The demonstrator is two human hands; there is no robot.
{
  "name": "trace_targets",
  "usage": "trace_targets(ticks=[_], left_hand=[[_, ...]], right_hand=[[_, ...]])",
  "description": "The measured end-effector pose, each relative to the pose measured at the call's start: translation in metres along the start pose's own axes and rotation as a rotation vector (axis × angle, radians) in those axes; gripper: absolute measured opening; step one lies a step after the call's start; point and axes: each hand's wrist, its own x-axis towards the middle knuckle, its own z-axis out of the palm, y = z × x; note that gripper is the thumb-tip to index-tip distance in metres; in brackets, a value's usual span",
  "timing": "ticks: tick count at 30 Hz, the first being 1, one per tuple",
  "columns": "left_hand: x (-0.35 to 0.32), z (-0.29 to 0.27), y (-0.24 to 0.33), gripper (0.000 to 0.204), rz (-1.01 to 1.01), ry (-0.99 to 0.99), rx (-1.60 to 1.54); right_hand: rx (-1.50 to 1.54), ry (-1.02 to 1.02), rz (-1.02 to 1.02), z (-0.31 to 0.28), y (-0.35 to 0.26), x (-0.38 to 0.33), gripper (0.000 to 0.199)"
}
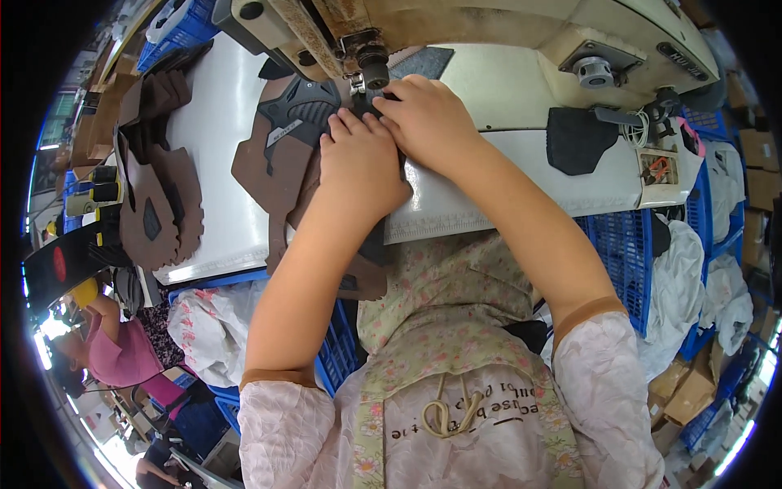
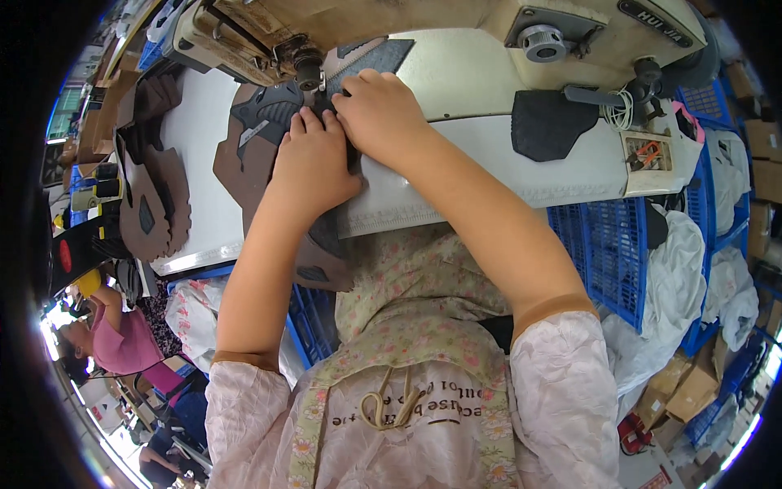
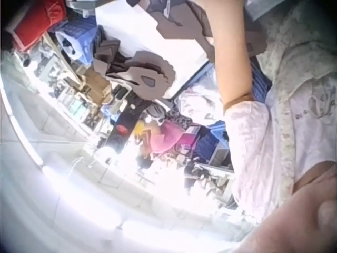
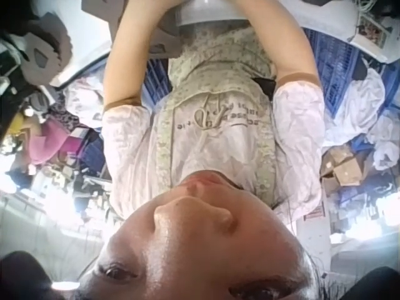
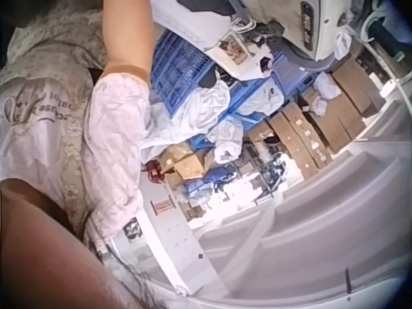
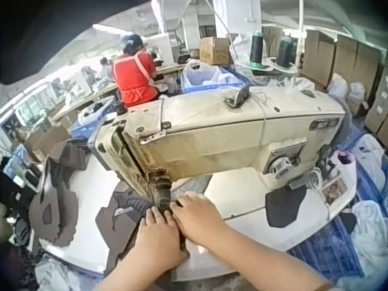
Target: Sewing together components of shoe uppers using a heavy-duty industrial sewing machine.
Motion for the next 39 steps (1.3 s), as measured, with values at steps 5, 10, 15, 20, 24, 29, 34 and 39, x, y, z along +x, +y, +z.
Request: trace_targets(ticks=[5, 10, 15, 20, 24, 29, 34, 39], left_hand=[[0.008, 0.025, 0.013, 0.066, -0.044, 0.092, 0.183], [0.002, 0.028, 0.007, 0.048, -0.010, 0.245, 0.101], [-0.005, 0.023, -0.003, 0.049, 0.022, 0.208, 0.092], [-0.006, 0.015, -0.018, 0.050, 0.079, 0.152, 0.014], [-0.009, 0.010, -0.028, 0.050, 0.137, 0.171, -0.070], [-0.009, 0.013, -0.030, 0.050, 0.151, 0.183, -0.066], [-0.008, 0.013, -0.028, 0.049, 0.144, 0.184, -0.051], [-0.003, 0.010, -0.029, 0.048, 0.168, 0.158, -0.049]], right_hand=[[0.045, 0.029, -0.013, 0.004, 0.009, -0.003, 0.021], [0.062, 0.005, -0.028, 0.004, 0.025, -0.008, 0.023], [0.102, -0.098, 0.002, 0.001, 0.027, -0.012, 0.026], [0.110, -0.135, -0.004, -0.002, 0.029, -0.011, 0.026], [0.126, -0.112, -0.019, 0.000, 0.033, -0.011, 0.025], [0.098, 0.019, -0.087, 0.004, 0.032, -0.010, 0.022], [0.098, 0.015, -0.069, 0.002, 0.029, -0.012, 0.022], [0.086, -0.029, -0.060, 0.000, 0.029, -0.011, 0.025]])
